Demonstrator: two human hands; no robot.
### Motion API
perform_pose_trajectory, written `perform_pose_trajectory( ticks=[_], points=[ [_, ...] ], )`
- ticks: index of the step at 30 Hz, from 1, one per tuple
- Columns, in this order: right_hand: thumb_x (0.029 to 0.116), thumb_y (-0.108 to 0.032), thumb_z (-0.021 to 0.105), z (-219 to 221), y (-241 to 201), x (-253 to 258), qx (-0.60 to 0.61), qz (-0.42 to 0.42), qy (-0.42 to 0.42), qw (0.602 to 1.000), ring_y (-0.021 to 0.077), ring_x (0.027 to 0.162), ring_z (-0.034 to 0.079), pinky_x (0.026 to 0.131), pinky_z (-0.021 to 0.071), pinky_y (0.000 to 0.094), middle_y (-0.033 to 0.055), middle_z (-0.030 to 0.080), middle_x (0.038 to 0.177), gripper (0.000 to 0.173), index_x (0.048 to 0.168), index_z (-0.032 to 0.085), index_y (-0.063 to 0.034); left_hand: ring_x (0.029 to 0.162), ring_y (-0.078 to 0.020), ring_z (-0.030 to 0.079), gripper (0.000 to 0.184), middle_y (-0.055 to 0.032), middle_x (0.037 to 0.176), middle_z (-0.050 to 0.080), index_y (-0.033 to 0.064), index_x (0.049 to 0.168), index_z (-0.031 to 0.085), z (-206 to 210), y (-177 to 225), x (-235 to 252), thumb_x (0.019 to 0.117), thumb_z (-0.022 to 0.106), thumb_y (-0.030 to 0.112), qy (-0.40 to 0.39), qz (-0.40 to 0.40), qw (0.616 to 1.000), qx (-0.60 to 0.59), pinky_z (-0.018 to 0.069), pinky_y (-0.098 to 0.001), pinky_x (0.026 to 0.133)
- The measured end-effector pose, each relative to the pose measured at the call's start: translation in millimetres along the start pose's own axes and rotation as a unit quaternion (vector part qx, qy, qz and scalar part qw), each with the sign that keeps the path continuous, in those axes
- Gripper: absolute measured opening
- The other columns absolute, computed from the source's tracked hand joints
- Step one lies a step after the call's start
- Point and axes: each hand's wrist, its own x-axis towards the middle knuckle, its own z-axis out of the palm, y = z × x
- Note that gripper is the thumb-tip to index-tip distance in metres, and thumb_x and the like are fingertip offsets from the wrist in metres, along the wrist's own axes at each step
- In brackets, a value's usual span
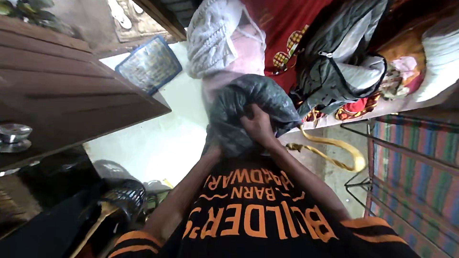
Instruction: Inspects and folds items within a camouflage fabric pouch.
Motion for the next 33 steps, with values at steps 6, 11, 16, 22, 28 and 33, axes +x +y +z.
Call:
perform_pose_trajectory(
  ticks=[6,11,16,22,28,33],
  points=[
    [0.0914,-0.033,0.074,-36.8,2.0,-33.8,0.055,-0.167,-0.068,0.982,0.0178,0.120,0.064,0.098,0.0575,0.0406,0.0116,0.053,0.149,0.074,0.156,0.043,-0.0135,0.149,-0.0341,0.033,0.065,-0.0244,0.158,0.036,0.0042,0.145,0.044,-45.5,39.5,-24.6,0.0894,0.068,0.026,0.092,0.552,0.761,0.328,0.0331,-0.0502,0.120],
    [0.0833,-0.044,0.080,-48.2,73.2,-89.6,-0.036,-0.123,0.204,0.971,0.0326,0.134,0.054,0.106,0.0494,0.0524,0.0209,0.054,0.146,0.072,0.139,0.058,-0.0035,0.140,-0.0456,0.045,0.043,-0.0167,0.139,0.062,0.0166,0.120,0.075,-26.1,72.2,9.0,0.0867,0.071,0.044,-0.062,0.590,0.588,0.549,0.0229,-0.0762,0.113],
    [0.0755,-0.050,0.082,-23.2,116.0,-104.9,0.154,0.112,0.078,0.979,0.0215,0.123,0.061,0.098,0.0557,0.0377,0.0194,0.052,0.147,0.107,0.157,0.033,-0.0018,0.119,-0.0396,0.063,0.024,-0.0155,0.112,0.072,0.0041,0.094,0.075,-13.7,80.4,21.6,0.0967,0.059,0.021,-0.044,0.577,0.632,0.516,0.0405,-0.0611,0.110],
    [0.0907,-0.011,0.065,-2.9,87.8,-86.4,0.253,0.030,0.140,0.957,0.0074,0.073,0.066,0.070,0.0581,0.0312,0.0016,0.070,0.080,0.012,0.097,0.072,-0.0037,0.094,-0.0395,0.068,0.026,-0.0212,0.089,0.069,-0.0046,0.093,0.070,-12.5,95.2,20.9,0.1002,0.056,0.016,-0.027,0.486,0.726,0.485,0.0510,-0.0578,0.092],
    [0.0881,-0.017,0.066,-27.6,19.4,-81.4,0.056,-0.220,0.204,0.952,0.0182,0.084,0.067,0.082,0.0542,0.0406,0.0070,0.069,0.082,0.013,0.085,0.072,-0.0056,0.079,-0.0194,0.067,0.028,-0.0148,0.086,0.068,-0.0055,0.106,0.067,-10.8,111.0,-2.6,0.1050,0.045,0.012,-0.074,0.409,0.834,0.362,0.0560,-0.0420,0.076],
    [0.1020,-0.030,0.055,-18.7,4.2,26.2,-0.014,-0.024,0.089,0.996,0.0352,0.080,0.071,0.069,0.0540,0.0604,0.0155,0.070,0.084,0.029,0.103,0.070,-0.0044,0.112,-0.0243,0.067,0.048,-0.0216,0.126,0.064,-0.0040,0.142,0.048,-10.9,112.7,-5.0,0.0969,0.050,0.012,-0.050,0.451,0.822,0.345,0.0568,-0.0462,0.095]
  ],
)
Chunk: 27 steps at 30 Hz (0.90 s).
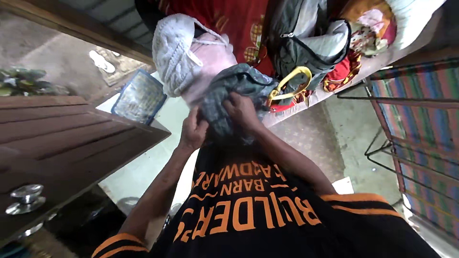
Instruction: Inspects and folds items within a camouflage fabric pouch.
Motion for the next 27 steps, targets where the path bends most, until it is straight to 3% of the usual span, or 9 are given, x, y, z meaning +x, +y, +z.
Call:
perform_pose_trajectory(
  ticks=[3,7,10,12,14,16,19,25,27],
  points=[
    [0.1020,-0.028,0.056,-3.7,0.8,31.4,0.073,-0.017,-0.029,0.997,0.0312,0.081,0.070,0.073,0.0548,0.0568,0.0143,0.070,0.086,0.027,0.105,0.069,-0.0045,0.149,-0.0327,0.035,0.082,-0.0256,0.160,0.032,0.0005,0.153,0.034,4.5,1.5,9.4,0.0920,0.062,0.048,0.000,0.157,0.981,0.116,0.0363,-0.0483,0.119],
    [0.1047,-0.014,0.052,-39.1,2.6,10.8,0.184,-0.089,-0.101,0.974,0.0223,0.115,0.067,0.102,0.0528,0.0433,0.0178,0.068,0.126,0.041,0.143,0.054,0.0001,0.133,-0.0438,0.053,0.079,-0.0232,0.146,0.054,0.0073,0.150,0.049,33.5,-7.4,38.7,0.0818,0.080,0.031,-0.012,0.119,0.956,0.268,0.0371,-0.0689,0.107],
    [0.0959,-0.014,0.067,-77.9,46.6,-17.7,0.148,-0.109,0.128,0.975,0.0176,0.115,0.068,0.099,0.0570,0.0388,0.0137,0.069,0.128,0.044,0.137,0.061,-0.0008,0.119,-0.0427,0.064,0.049,-0.0227,0.128,0.066,0.0027,0.134,0.063,28.1,-26.8,58.7,0.0935,0.072,0.030,-0.010,0.086,0.958,0.272,0.0444,-0.0663,0.101],
    [0.0927,-0.025,0.070,-83.2,109.6,-8.0,0.201,-0.004,0.225,0.953,0.0257,0.125,0.060,0.103,0.0524,0.0424,0.0210,0.057,0.142,0.060,0.144,0.053,0.0017,0.114,-0.0421,0.066,0.040,-0.0233,0.121,0.069,-0.0006,0.124,0.068,22.5,-33.0,61.8,0.0982,0.066,0.030,-0.008,0.092,0.963,0.254,0.0462,-0.0642,0.099],
    [0.1020,-0.040,0.057,-66.0,154.4,16.2,0.376,0.153,0.177,0.897,0.0234,0.125,0.058,0.095,0.0547,0.0435,0.0129,0.050,0.151,0.067,0.160,0.034,-0.0144,0.112,-0.0408,0.067,0.037,-0.0229,0.117,0.071,-0.0016,0.119,0.070,19.3,-34.2,68.1,0.0997,0.064,0.029,-0.014,0.102,0.965,0.243,0.0470,-0.0621,0.100],
    [0.1060,-0.048,0.045,-48.8,159.1,33.9,0.521,0.195,0.129,0.821,0.0235,0.115,0.063,0.088,0.0567,0.0472,0.0088,0.057,0.139,0.057,0.157,0.037,-0.0230,0.108,-0.0405,0.069,0.037,-0.0237,0.111,0.072,-0.0038,0.114,0.071,17.5,-31.9,75.2,0.1006,0.064,0.030,-0.020,0.101,0.965,0.242,0.0475,-0.0613,0.100],
    [0.1046,-0.018,0.051,-43.8,122.8,28.3,0.557,0.098,0.189,0.803,0.0130,0.091,0.069,0.077,0.0601,0.0326,0.0050,0.070,0.108,0.029,0.128,0.061,-0.0047,0.097,-0.0421,0.070,0.038,-0.0280,0.097,0.071,-0.0096,0.108,0.069,10.9,-30.9,71.0,0.1025,0.060,0.027,-0.013,0.035,0.982,0.184,0.0516,-0.0603,0.093],
    [0.0991,-0.005,0.054,-84.5,37.1,-47.4,0.303,-0.116,0.203,0.924,0.0066,0.093,0.068,0.084,0.0589,0.0275,0.0034,0.072,0.105,0.021,0.114,0.068,0.0002,0.080,-0.0017,0.066,0.026,0.0002,0.092,0.069,0.0046,0.116,0.065,-25.0,13.6,17.6,0.1078,0.046,0.020,-0.044,-0.162,0.982,-0.086,0.0596,-0.0275,0.077],
    [0.0963,-0.005,0.060,-87.1,9.9,-64.3,0.127,-0.186,0.236,0.945,0.0121,0.091,0.071,0.083,0.0587,0.0303,0.0111,0.075,0.103,0.021,0.112,0.072,0.0011,0.073,-0.0004,0.063,0.021,0.0030,0.084,0.066,0.0047,0.111,0.066,-34.2,20.7,4.9,0.1044,0.050,0.017,-0.057,-0.193,0.976,-0.087,0.0572,-0.0255,0.070]
  ],
)
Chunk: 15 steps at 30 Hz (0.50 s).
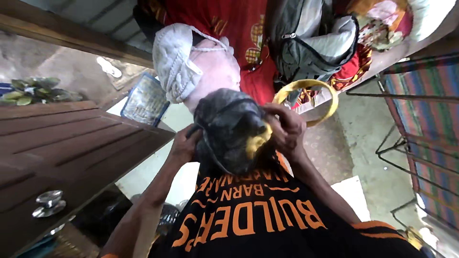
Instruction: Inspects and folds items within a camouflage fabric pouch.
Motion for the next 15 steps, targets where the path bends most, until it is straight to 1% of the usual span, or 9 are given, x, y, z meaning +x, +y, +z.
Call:
perform_pose_trajectory(
  ticks=[3,4,6,7,9,10,12,13,15],
  points=[
    [0.0917,-0.013,0.066,7.8,-9.0,-13.2,-0.077,-0.071,-0.031,0.994,0.0177,0.087,0.070,0.085,0.0563,0.0389,0.0093,0.075,0.093,0.017,0.104,0.076,-0.0065,0.083,-0.0128,0.066,0.021,-0.0085,0.093,0.069,0.0008,0.113,0.067,1.3,-16.0,-4.9,0.1059,0.054,0.017,0.013,-0.026,0.997,0.072,0.0565,-0.0392,0.081],
    [0.0897,-0.013,0.066,13.8,-9.9,-16.5,-0.040,-0.076,-0.099,0.991,0.0154,0.081,0.070,0.079,0.0580,0.0383,0.0063,0.074,0.087,0.015,0.099,0.076,-0.0068,0.086,-0.0180,0.067,0.023,-0.0125,0.096,0.070,-0.0001,0.114,0.067,3.7,-22.6,-0.1,0.1061,0.055,0.018,0.019,-0.027,0.996,0.083,0.0559,-0.0449,0.084],
    [0.0943,-0.011,0.060,36.3,-9.7,-21.6,0.051,-0.034,-0.304,0.951,0.0164,0.083,0.070,0.083,0.0567,0.0393,0.0059,0.075,0.087,0.017,0.099,0.076,-0.0049,0.094,-0.0211,0.069,0.028,-0.0156,0.104,0.071,-0.0007,0.122,0.065,7.3,-29.9,6.8,0.1059,0.053,0.018,0.022,0.000,0.997,0.079,0.0557,-0.0477,0.088],
    [0.0969,-0.011,0.058,51.6,-6.2,-21.2,0.079,-0.009,-0.387,0.919,0.0197,0.085,0.070,0.082,0.0563,0.0419,0.0086,0.074,0.089,0.019,0.101,0.074,-0.0028,0.101,-0.0217,0.068,0.032,-0.0167,0.113,0.070,-0.0002,0.130,0.062,8.5,-29.6,5.7,0.1063,0.050,0.019,0.019,0.016,0.997,0.067,0.0543,-0.0479,0.093],
    [0.0968,-0.010,0.060,81.6,3.3,-8.6,0.101,-0.006,-0.474,0.875,0.0234,0.082,0.071,0.079,0.0577,0.0456,0.0117,0.073,0.086,0.018,0.100,0.074,-0.0002,0.124,-0.0178,0.060,0.047,-0.0143,0.142,0.058,0.0040,0.148,0.047,6.5,-27.1,3.8,0.1080,0.040,0.027,-0.008,0.068,0.997,0.038,0.0486,-0.0422,0.107],
    [0.0957,-0.009,0.061,93.4,3.6,0.1,0.109,-0.011,-0.501,0.858,0.0240,0.081,0.070,0.078,0.0573,0.0462,0.0125,0.072,0.086,0.017,0.099,0.074,0.0008,0.133,-0.0154,0.053,0.057,-0.0124,0.152,0.048,0.0062,0.155,0.037,4.3,-24.8,1.4,0.1069,0.037,0.036,-0.021,0.088,0.996,0.025,0.0449,-0.0393,0.111],
    [0.0946,-0.008,0.065,111.5,-3.6,7.2,0.103,-0.015,-0.549,0.829,0.0246,0.083,0.069,0.080,0.0565,0.0475,0.0125,0.072,0.087,0.013,0.099,0.075,-0.0001,0.141,-0.0132,0.044,0.090,-0.0094,0.160,0.038,0.0106,0.161,0.026,3.6,-17.6,-6.9,0.0963,0.043,0.071,-0.025,0.093,0.994,0.042,0.0403,-0.0376,0.116],
    [0.0950,-0.009,0.066,116.4,-7.8,4.9,0.092,-0.009,-0.570,0.817,0.0251,0.085,0.069,0.081,0.0561,0.0484,0.0123,0.071,0.089,0.013,0.100,0.074,-0.0011,0.140,-0.0168,0.045,0.091,-0.0114,0.157,0.041,0.0096,0.158,0.032,8.1,-15.2,-9.1,0.0934,0.049,0.071,-0.016,0.086,0.994,0.058,0.0406,-0.0408,0.115],
    [0.0977,-0.016,0.064,113.5,-9.7,-6.9,0.058,-0.004,-0.584,0.810,0.0260,0.088,0.070,0.083,0.0567,0.0500,0.0121,0.072,0.093,0.017,0.106,0.073,-0.0036,0.128,-0.0237,0.056,0.057,-0.0149,0.141,0.056,0.0061,0.142,0.055,17.0,-11.7,-3.6,0.0979,0.060,0.043,0.010,0.044,0.995,0.093,0.0462,-0.0477,0.108]
  ],
)
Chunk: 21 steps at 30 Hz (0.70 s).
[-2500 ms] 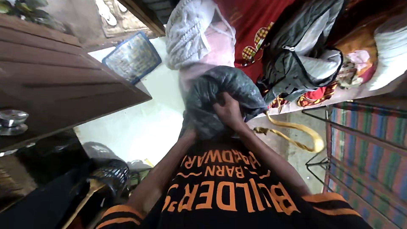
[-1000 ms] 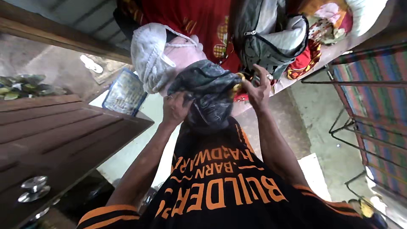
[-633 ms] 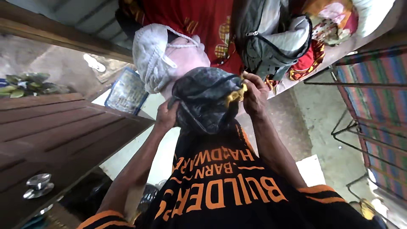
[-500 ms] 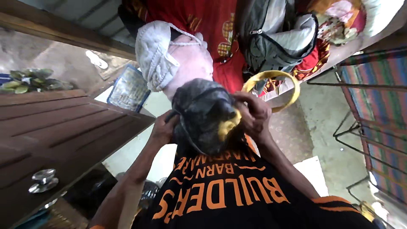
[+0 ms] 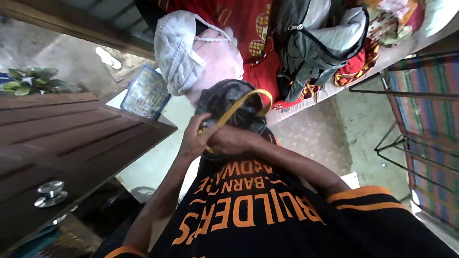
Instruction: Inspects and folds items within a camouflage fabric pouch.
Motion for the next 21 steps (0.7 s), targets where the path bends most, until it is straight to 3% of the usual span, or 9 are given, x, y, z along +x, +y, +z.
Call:
perform_pose_trajectory(
  ticks=[3,6,8,9,11,13,16,19,21],
  points=[
    [0.1045,-0.036,0.056,-7.5,-22.3,-59.1,0.008,0.045,0.026,0.999,0.0258,0.112,0.068,0.100,0.0519,0.0510,0.0106,0.071,0.122,0.044,0.143,0.061,-0.0154,0.109,-0.0324,0.066,0.039,-0.0203,0.120,0.066,0.0007,0.123,0.066,8.4,-13.5,14.7,0.1009,0.062,0.032,0.014,-0.028,0.996,0.087,0.0515,-0.0568,0.096],
    [0.0930,-0.028,0.073,-20.5,-12.0,-114.0,-0.047,0.099,0.395,0.912,0.0202,0.098,0.072,0.083,0.0618,0.0446,0.0076,0.075,0.112,0.030,0.119,0.075,-0.0133,0.106,-0.0360,0.066,0.037,-0.0209,0.115,0.067,0.0001,0.116,0.068,15.4,-18.1,18.1,0.0980,0.067,0.033,0.005,-0.031,0.992,0.122,0.0517,-0.0616,0.093],
    [0.0908,-0.033,0.078,-34.1,18.5,-120.3,-0.064,0.222,0.463,0.856,0.0268,0.096,0.067,0.075,0.0582,0.0466,0.0132,0.066,0.119,0.056,0.138,0.060,-0.0094,0.106,-0.0389,0.066,0.038,-0.0231,0.115,0.067,-0.0024,0.114,0.068,19.1,-14.3,17.3,0.0980,0.068,0.032,0.013,-0.019,0.989,0.146,0.0523,-0.0629,0.092],
    [0.0931,-0.030,0.076,-35.2,29.1,-117.1,-0.047,0.242,0.462,0.852,0.0277,0.088,0.068,0.072,0.0576,0.0481,0.0144,0.068,0.111,0.057,0.143,0.056,-0.0096,0.105,-0.0391,0.067,0.038,-0.0229,0.114,0.066,-0.0021,0.114,0.068,20.9,-11.4,15.6,0.0986,0.067,0.033,0.017,-0.021,0.987,0.160,0.0526,-0.0629,0.091],
    [0.0957,-0.017,0.072,-34.7,30.7,-102.6,-0.060,0.188,0.475,0.858,0.0223,0.074,0.068,0.066,0.0582,0.0425,0.0120,0.071,0.092,0.028,0.121,0.069,-0.0054,0.106,-0.0398,0.067,0.039,-0.0224,0.116,0.066,-0.0007,0.116,0.068,21.4,-3.5,16.1,0.0997,0.066,0.034,0.025,-0.032,0.982,0.185,0.0525,-0.0637,0.090],
    [0.0930,-0.009,0.072,-30.9,8.4,-91.1,-0.146,0.099,0.488,0.855,0.0248,0.085,0.071,0.074,0.0604,0.0428,0.0150,0.072,0.102,0.015,0.106,0.075,-0.0033,0.107,-0.0408,0.066,0.039,-0.0220,0.117,0.066,0.0018,0.122,0.067,22.6,2.7,10.7,0.1009,0.062,0.035,0.032,-0.050,0.979,0.194,0.0518,-0.0655,0.089],
    [0.0948,-0.012,0.070,-18.5,-11.2,-65.7,-0.197,0.003,0.400,0.895,0.0279,0.100,0.070,0.081,0.0617,0.0427,0.0179,0.068,0.118,0.021,0.114,0.075,-0.0066,0.111,-0.0400,0.065,0.040,-0.0222,0.122,0.066,0.0031,0.130,0.063,21.6,6.6,7.3,0.1031,0.059,0.033,0.048,-0.040,0.990,0.125,0.0503,-0.0651,0.093],
    [0.0972,-0.010,0.063,10.3,20.6,-36.9,-0.224,0.058,0.253,0.939,0.0352,0.108,0.068,0.085,0.0599,0.0500,0.0176,0.070,0.114,0.022,0.116,0.073,-0.0069,0.123,-0.0234,0.060,0.052,-0.0146,0.138,0.059,0.0036,0.140,0.054,22.8,6.9,-1.6,0.1040,0.036,0.036,0.052,0.041,0.998,0.003,0.0497,-0.0466,0.104],
    [0.0907,-0.003,0.069,13.0,37.8,-20.8,-0.198,0.091,0.230,0.949,0.0413,0.104,0.069,0.084,0.0584,0.0560,0.0229,0.071,0.106,0.014,0.103,0.074,0.0008,0.142,-0.0301,0.045,0.052,-0.0170,0.157,0.042,0.0043,0.144,0.052,32.1,19.9,2.7,0.1053,0.037,0.035,0.059,0.052,0.996,0.038,0.0394,-0.0528,0.115]
  ],
)
